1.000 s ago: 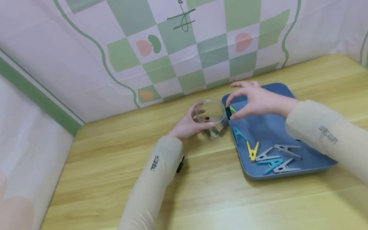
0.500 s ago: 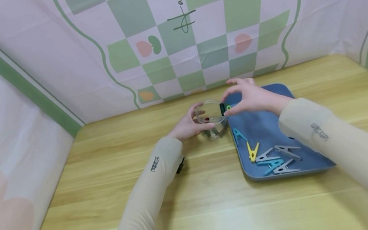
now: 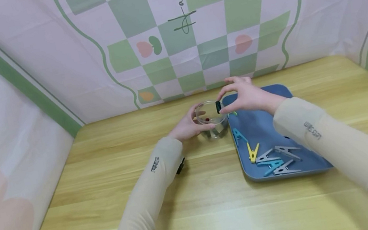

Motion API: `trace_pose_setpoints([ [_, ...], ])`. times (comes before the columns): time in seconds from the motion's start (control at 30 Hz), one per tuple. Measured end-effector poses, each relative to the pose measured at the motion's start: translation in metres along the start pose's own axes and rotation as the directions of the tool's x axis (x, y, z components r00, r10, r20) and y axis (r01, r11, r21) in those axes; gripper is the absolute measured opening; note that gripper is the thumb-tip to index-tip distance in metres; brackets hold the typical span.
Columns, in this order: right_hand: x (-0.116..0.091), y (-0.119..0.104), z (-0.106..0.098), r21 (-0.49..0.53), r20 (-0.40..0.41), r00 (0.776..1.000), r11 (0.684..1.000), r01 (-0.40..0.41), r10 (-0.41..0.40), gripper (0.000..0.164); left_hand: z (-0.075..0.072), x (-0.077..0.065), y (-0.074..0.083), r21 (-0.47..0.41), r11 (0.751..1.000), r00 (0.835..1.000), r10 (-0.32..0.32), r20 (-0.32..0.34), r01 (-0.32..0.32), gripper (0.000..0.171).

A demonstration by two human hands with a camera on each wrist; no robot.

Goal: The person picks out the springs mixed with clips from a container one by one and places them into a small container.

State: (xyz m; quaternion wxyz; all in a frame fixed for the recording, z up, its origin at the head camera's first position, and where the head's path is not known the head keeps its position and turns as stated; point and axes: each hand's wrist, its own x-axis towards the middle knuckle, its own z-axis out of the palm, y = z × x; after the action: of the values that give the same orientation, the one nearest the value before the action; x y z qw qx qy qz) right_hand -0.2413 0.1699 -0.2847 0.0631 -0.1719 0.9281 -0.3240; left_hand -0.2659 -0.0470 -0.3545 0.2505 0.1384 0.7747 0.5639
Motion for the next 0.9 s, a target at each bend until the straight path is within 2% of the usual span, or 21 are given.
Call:
trace_pose_setpoints([
  [0.63, 0.006, -0.004, 0.006, -0.040, -0.017, 1.000, 0.999, -0.019, 0.018, 0.036, 0.000, -0.002, 0.002, 0.004, 1.000, 1.000, -0.013, 0.006, 0.013, 0.085],
  [0.9, 0.007, -0.006, 0.007, -0.040, -0.024, 0.999, 0.999, -0.024, 0.023, 0.036, 0.001, -0.016, 0.021, -0.012, 0.999, 0.998, -0.045, 0.036, 0.045, 0.087],
])
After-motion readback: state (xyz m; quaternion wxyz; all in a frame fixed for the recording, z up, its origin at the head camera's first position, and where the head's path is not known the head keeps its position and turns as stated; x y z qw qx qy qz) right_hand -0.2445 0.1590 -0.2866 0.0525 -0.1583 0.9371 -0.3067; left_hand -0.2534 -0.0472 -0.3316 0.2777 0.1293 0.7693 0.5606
